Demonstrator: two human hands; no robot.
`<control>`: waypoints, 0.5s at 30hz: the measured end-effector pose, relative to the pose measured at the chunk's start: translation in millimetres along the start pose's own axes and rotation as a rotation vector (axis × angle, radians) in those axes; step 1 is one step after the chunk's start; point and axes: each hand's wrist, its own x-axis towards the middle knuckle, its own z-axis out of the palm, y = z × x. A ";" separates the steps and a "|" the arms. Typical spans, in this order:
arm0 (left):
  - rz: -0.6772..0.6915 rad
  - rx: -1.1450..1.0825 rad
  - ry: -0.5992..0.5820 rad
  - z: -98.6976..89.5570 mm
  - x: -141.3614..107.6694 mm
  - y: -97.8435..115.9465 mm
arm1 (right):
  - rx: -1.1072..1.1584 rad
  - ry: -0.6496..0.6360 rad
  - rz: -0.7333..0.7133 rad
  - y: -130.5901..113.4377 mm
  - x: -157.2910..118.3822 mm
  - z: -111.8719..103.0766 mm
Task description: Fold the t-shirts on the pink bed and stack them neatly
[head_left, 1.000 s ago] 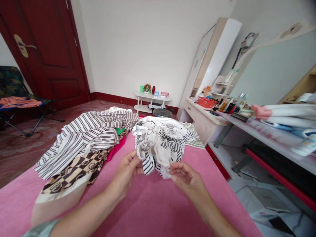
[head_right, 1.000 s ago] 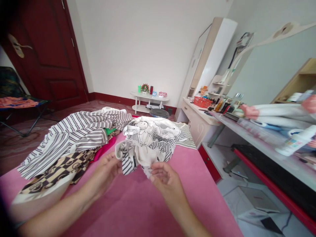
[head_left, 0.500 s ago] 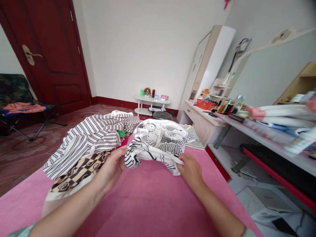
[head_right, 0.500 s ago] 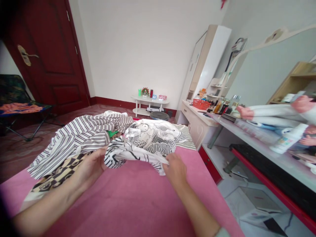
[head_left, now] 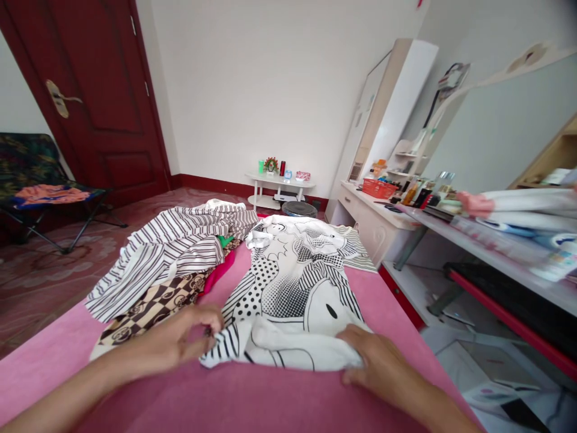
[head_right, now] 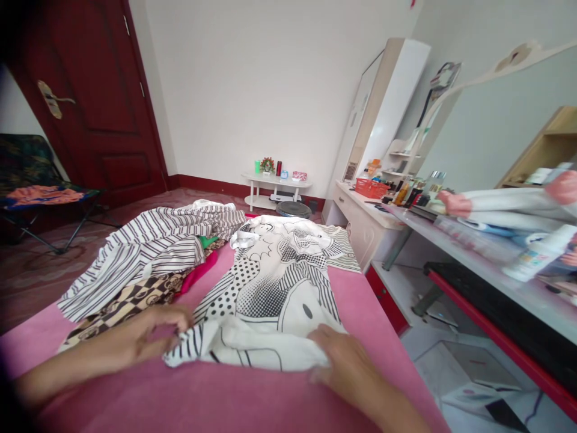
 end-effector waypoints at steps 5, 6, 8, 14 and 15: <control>0.035 0.425 0.007 36.8 -43.0 -10.7 | 0.034 0.079 -0.017 35.2 -27.9 4.2; 0.026 0.484 0.045 42.6 -46.8 -14.5 | 0.034 0.104 -0.012 42.2 -31.0 3.9; 0.015 0.555 0.112 50.7 -48.8 -23.0 | 0.045 0.124 -0.010 54.1 -35.2 5.4; 0.077 0.534 0.130 49.1 -22.7 -42.5 | 0.003 0.148 -0.067 71.6 -39.9 19.3; 0.068 0.501 0.116 45.0 -16.1 -42.9 | -0.017 0.156 -0.071 73.2 -40.1 18.7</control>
